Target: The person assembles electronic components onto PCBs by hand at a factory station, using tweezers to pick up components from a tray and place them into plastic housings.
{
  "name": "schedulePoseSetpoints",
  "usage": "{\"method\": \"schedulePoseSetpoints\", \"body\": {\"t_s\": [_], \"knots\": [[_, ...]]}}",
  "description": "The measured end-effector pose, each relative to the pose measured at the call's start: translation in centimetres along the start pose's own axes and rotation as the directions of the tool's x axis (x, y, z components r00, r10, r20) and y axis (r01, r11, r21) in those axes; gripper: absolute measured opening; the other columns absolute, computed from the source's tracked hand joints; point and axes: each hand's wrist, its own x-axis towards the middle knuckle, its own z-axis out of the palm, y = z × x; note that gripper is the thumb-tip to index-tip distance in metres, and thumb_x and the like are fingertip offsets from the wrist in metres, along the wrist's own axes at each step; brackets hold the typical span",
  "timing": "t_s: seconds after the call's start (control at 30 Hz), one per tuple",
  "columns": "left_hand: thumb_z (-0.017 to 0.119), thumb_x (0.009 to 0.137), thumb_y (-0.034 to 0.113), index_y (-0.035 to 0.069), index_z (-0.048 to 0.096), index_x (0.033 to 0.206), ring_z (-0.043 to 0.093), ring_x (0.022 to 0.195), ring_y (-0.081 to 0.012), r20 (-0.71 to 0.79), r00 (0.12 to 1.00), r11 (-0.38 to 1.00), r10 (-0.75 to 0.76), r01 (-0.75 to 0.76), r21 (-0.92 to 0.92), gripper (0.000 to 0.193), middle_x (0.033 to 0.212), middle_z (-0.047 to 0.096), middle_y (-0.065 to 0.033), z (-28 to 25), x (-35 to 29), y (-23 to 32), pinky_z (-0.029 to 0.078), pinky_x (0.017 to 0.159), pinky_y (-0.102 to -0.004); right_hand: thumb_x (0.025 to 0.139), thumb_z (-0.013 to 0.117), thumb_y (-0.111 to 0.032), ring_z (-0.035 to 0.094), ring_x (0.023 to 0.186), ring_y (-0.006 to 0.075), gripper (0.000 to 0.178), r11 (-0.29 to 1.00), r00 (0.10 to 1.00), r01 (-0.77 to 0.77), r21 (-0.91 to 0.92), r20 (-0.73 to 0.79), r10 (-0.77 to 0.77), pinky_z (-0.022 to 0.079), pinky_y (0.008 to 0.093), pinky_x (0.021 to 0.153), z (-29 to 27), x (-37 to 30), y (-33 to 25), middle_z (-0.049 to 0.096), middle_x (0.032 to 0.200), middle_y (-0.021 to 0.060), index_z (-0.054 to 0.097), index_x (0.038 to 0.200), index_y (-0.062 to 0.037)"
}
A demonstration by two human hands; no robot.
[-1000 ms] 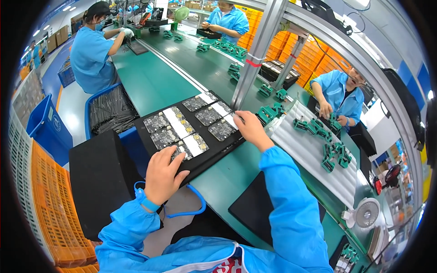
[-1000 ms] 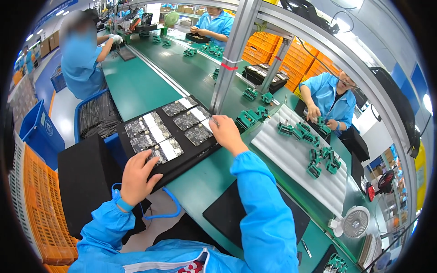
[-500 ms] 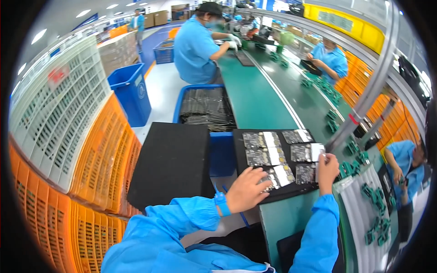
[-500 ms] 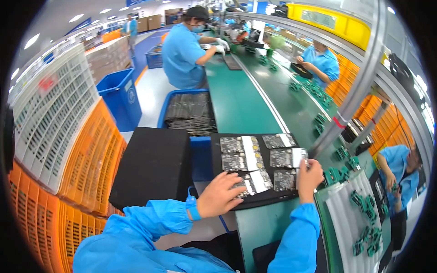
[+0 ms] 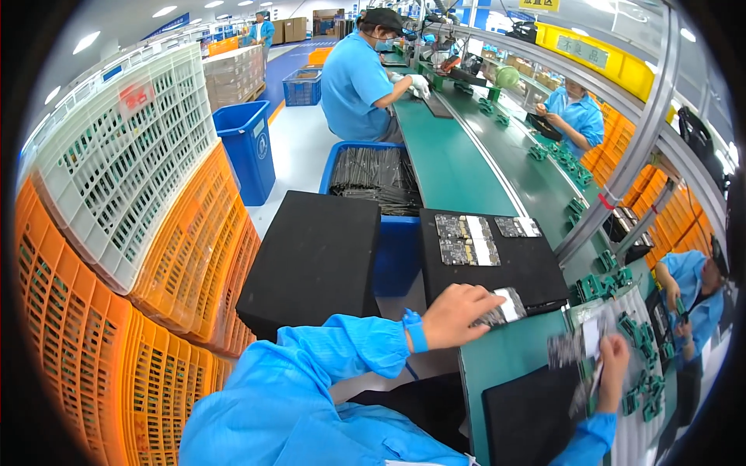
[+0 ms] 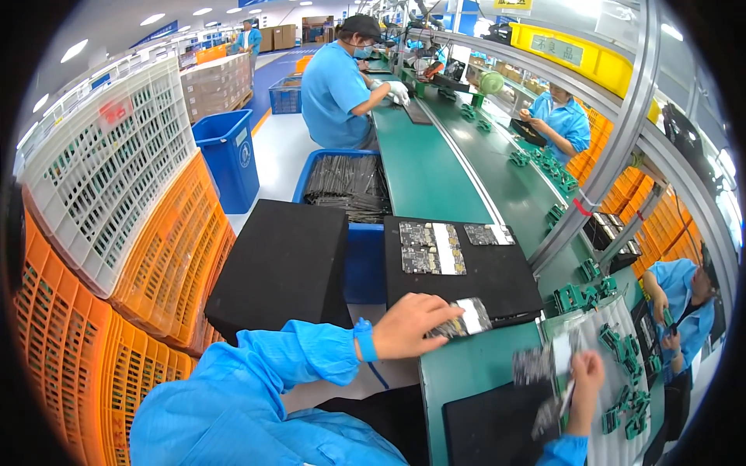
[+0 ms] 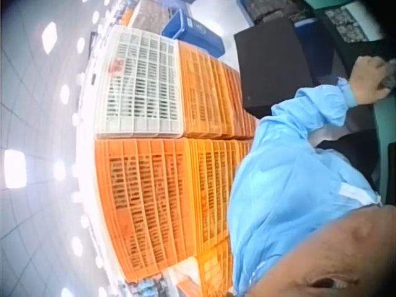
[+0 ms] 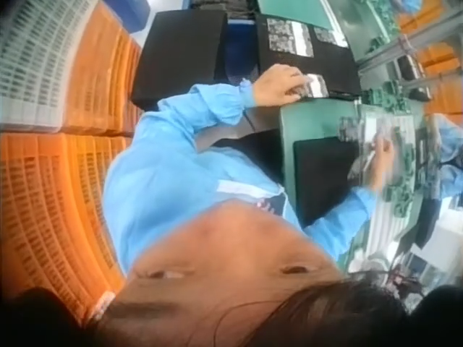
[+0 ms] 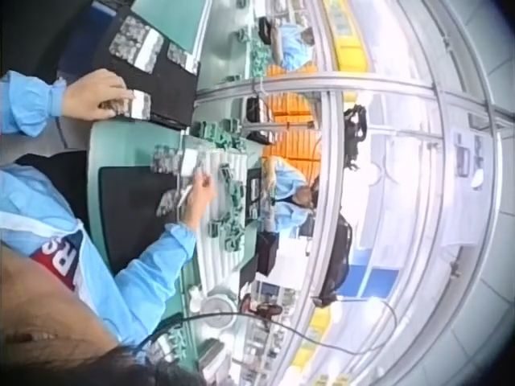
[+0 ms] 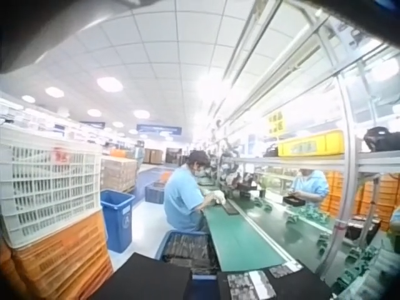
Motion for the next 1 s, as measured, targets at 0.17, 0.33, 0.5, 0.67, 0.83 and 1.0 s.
{"method": "schedulePoseSetpoints", "body": {"t_s": [0.17, 0.33, 0.5, 0.67, 0.83, 1.0], "knots": [[0.074, 0.080, 0.020, 0.009, 0.056, 0.136, 0.059, 0.100, -0.0317, 0.025, 0.991, 0.964, 0.130, -0.120, -0.236, 0.060, 0.106, 0.060, -0.0115, 5.6, -0.3, 5.3, 0.045, 0.088, -0.0426, 0.085, 0.061, -0.008, 0.049, 0.059, 0.0049, 0.006, 0.952, 0.944, -0.307, -0.020, 0.119, 0.307, 0.037, 0.0210, 0.052, -3.9, -11.6, -0.2, 0.052, 0.068, -0.0056, 0.060, 0.079, -0.0082], [0.077, 0.077, 0.015, 0.009, 0.057, 0.132, 0.058, 0.106, -0.0338, 0.069, 0.984, 0.912, 0.161, -0.122, -0.392, 0.059, 0.118, 0.054, -0.0135, 12.1, -1.2, 10.8, 0.046, 0.092, -0.0426, 0.085, 0.066, -0.007, 0.058, 0.070, 0.0082, 0.007, 0.878, 0.957, -0.267, -0.398, 0.000, 0.291, 0.044, 0.0239, 0.060, -6.2, -18.5, 3.1, 0.060, 0.075, -0.0005, 0.062, 0.085, -0.0003], [0.080, 0.077, 0.024, 0.012, 0.060, 0.125, 0.052, 0.118, -0.0312, 0.255, 0.943, 0.955, 0.212, -0.145, -0.257, 0.054, 0.129, 0.054, -0.0128, 13.9, -3.0, 13.6, 0.043, 0.095, -0.0437, 0.095, 0.064, -0.032, 0.058, 0.117, 0.0387, 0.035, 0.447, 0.993, 0.026, -0.894, 0.074, 0.089, 0.049, 0.0454, 0.092, -3.5, -22.2, -3.2, 0.065, 0.123, 0.0182, 0.067, 0.117, -0.0053], [0.080, 0.076, 0.028, 0.014, 0.061, 0.123, 0.055, 0.109, -0.0318, 0.257, 0.911, 0.923, 0.323, -0.244, -0.297, 0.053, 0.114, 0.057, -0.0114, 12.4, -3.0, 13.8, 0.046, 0.088, -0.0460, 0.083, 0.069, -0.010, 0.065, 0.097, 0.0303, 0.023, 0.546, 0.958, 0.178, -0.818, 0.017, -0.287, 0.052, 0.0387, 0.084, -4.8, -25.0, -2.1, 0.065, 0.108, 0.0166, 0.063, 0.104, -0.0021], [0.079, 0.070, 0.015, 0.013, 0.072, 0.103, 0.059, 0.096, -0.0296, 0.172, 0.919, 0.911, 0.354, -0.298, -0.284, 0.033, 0.096, 0.061, -0.0062, 11.9, -2.7, 14.5, 0.046, 0.084, -0.0443, 0.084, 0.074, -0.016, 0.061, 0.107, 0.0378, 0.032, 0.508, 0.976, -0.180, -0.843, -0.219, -0.018, 0.050, 0.0445, 0.091, -8.1, -27.9, -6.1, 0.065, 0.115, 0.0160, 0.065, 0.113, -0.0039], [0.078, 0.073, 0.009, 0.008, 0.071, 0.099, 0.056, 0.104, -0.0326, 0.302, 0.884, 0.918, 0.358, -0.273, -0.289, 0.028, 0.101, 0.059, -0.0086, 11.9, -1.9, 14.7, 0.041, 0.091, -0.0461, 0.085, 0.074, -0.020, 0.061, 0.101, 0.0363, 0.029, 0.360, 0.907, -0.412, -0.837, -0.416, 0.072, 0.051, 0.0458, 0.085, -10.5, -34.1, -4.1, 0.066, 0.104, 0.0143, 0.067, 0.110, -0.0063]]}}
